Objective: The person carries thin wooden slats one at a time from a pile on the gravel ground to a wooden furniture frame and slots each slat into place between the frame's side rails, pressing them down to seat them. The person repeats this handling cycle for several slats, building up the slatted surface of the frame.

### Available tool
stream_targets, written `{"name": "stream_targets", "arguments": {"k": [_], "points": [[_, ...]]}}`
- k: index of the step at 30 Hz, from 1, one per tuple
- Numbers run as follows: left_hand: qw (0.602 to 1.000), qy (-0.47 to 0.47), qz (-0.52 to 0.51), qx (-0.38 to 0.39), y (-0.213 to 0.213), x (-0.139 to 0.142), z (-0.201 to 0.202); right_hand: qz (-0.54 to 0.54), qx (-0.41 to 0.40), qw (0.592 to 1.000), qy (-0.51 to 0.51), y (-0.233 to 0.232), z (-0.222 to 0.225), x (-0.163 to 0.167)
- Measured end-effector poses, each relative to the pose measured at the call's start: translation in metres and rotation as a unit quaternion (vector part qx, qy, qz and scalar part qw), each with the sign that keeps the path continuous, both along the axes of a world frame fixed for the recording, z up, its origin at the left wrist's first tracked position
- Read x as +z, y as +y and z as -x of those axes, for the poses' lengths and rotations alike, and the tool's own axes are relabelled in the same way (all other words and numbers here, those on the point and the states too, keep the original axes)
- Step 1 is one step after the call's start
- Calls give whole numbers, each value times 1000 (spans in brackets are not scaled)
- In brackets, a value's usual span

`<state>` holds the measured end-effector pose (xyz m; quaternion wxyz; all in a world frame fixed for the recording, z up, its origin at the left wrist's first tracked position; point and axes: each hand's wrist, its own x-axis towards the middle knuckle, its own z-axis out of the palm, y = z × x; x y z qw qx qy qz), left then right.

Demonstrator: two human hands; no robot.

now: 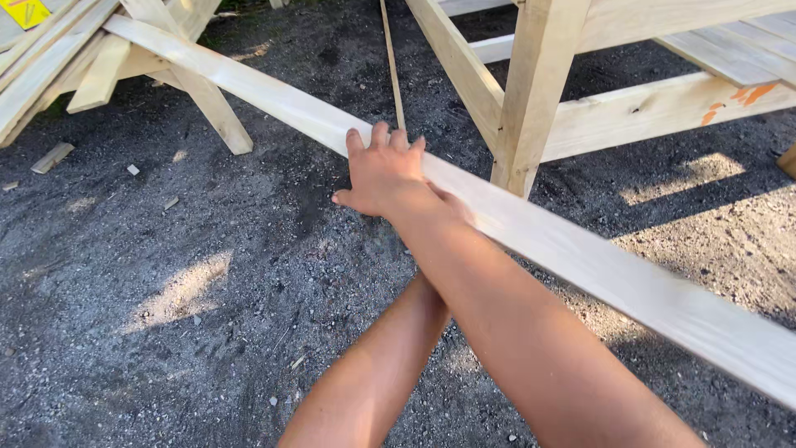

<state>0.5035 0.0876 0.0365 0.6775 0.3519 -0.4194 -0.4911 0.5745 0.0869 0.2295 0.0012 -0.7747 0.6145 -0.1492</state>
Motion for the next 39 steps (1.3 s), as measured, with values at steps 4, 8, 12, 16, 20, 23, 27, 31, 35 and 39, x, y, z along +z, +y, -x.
{"name": "stream_targets", "arguments": {"k": [4,8,12,16,20,23,27,31,35,39], "points": [[985,-156,65,-10,33,-2,20,-38,19,999,-26,-28,26,-9],[822,-539,181,37,17,10,-51,-28,40,996,-75,-23,45,-22],[652,-699,265,-128,-22,10,-165,14,56,994,-91,-21,49,-38],[945,-305,48,112,-59,2,-237,-15,46,997,-55,-2,81,-42],[986,104,-120,46,-95,35,-263,10,47,998,-41,69,148,-50],[978,111,-171,-35,-109,58,-243,-36,22,999,-34,109,195,-59],[995,63,-64,45,-127,64,-174,-187,-103,977,13,125,211,-71],[989,59,-66,116,-129,72,-156,-158,-29,983,88,102,201,-39],[986,53,-20,157,-100,71,-127,-111,1,994,8,29,141,6],[977,-17,-120,176,-33,32,-35,-47,17,998,45,-42,68,26]]}}
